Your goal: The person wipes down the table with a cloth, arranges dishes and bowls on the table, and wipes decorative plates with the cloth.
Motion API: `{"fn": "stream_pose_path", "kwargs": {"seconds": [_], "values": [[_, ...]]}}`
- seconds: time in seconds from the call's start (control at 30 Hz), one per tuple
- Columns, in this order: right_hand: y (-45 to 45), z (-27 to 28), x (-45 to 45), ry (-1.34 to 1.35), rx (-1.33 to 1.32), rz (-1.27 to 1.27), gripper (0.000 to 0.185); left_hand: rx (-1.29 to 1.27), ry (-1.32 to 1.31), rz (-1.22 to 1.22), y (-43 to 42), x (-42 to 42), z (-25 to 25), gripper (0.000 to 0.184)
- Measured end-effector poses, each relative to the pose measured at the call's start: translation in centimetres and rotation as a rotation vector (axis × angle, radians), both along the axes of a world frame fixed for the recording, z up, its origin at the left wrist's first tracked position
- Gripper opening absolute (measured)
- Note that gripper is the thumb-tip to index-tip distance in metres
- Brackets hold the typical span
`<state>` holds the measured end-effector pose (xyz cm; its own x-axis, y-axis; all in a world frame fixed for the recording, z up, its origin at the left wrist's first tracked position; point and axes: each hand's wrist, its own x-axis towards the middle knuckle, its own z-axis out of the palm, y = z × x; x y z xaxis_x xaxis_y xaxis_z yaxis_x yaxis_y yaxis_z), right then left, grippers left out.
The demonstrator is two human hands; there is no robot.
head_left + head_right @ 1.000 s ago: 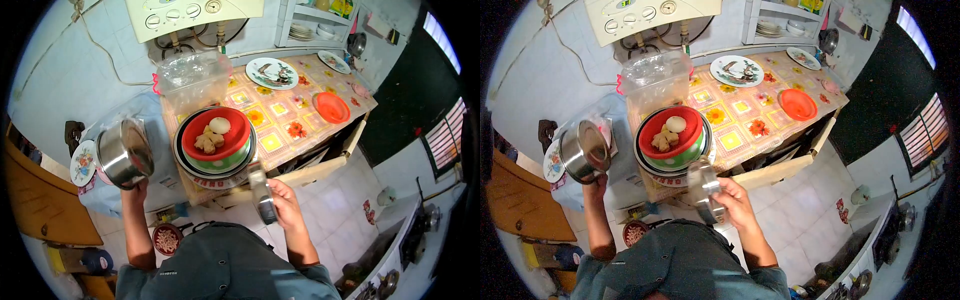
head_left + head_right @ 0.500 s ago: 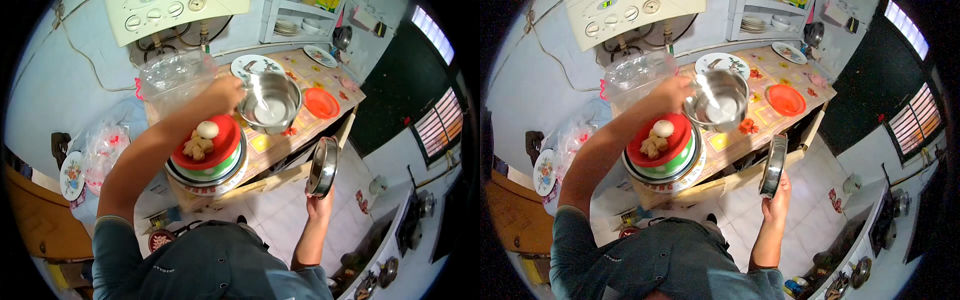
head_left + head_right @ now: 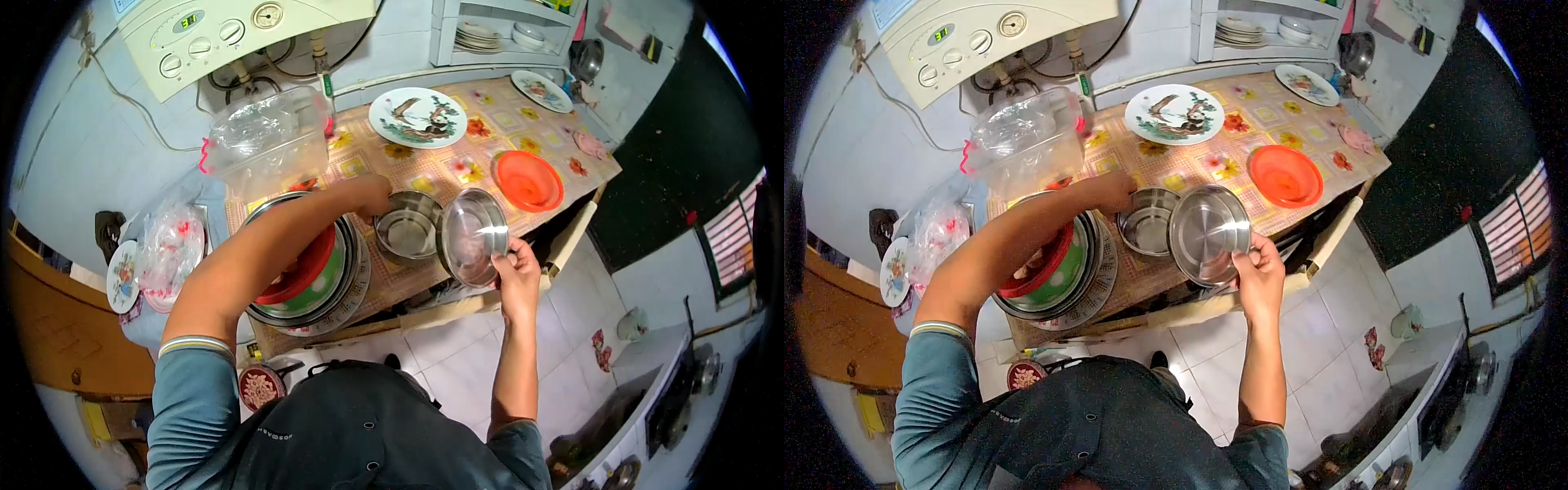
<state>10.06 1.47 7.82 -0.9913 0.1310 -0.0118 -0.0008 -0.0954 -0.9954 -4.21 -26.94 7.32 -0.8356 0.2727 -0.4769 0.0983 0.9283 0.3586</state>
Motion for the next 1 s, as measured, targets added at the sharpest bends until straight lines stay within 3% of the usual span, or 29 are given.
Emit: {"fn": "stream_pose_path", "kwargs": {"seconds": [0.07,0.13,0.2,0.27,0.37,0.5,0.57,0.73,1.0], "values": [[-0.8,0.1,-1.5,0.021,0.018,-0.01,0.02,-0.015,0.083,-0.136,-0.3,0.2,-0.4,0.024],[-0.9,0.0,-2.8,0.046,0.04,-0.022,0.019,-0.03,0.059,-0.124,-0.3,0.3,-0.6,0.024],[-0.7,-0.6,-4.2,0.102,0.28,-0.015,0.02,-0.045,0.038,-0.112,-0.5,-0.1,-1.1,0.024],[-1.4,-0.3,-5.2,0.079,0.306,-0.034,0.021,-0.162,-0.039,-0.197,-1.0,-1.2,-2.5,0.024],[-1.9,0.0,-6.2,0.116,0.482,-0.007,0.02,-0.212,-0.159,-0.071,0.0,0.2,0.5,0.03],[-2.8,1.0,-7.0,0.392,0.897,-0.08,0.014,-0.291,0.02,-0.217,-0.9,0.3,1.0,0.039],[-3.7,1.3,-7.3,0.528,0.931,-0.106,0.013,-0.186,0.248,-0.197,-1.9,0.2,0.7,0.05],[-4.8,0.1,-9.2,0.844,0.964,-0.093,0.013,-0.098,0.22,-0.07,-2.4,1.0,3.7,0.051],[-6.8,-1.1,-8.6,0.936,1.066,-0.032,0.014,0.054,0.202,0.044,-3.5,2.4,3.8,0.048]]}}
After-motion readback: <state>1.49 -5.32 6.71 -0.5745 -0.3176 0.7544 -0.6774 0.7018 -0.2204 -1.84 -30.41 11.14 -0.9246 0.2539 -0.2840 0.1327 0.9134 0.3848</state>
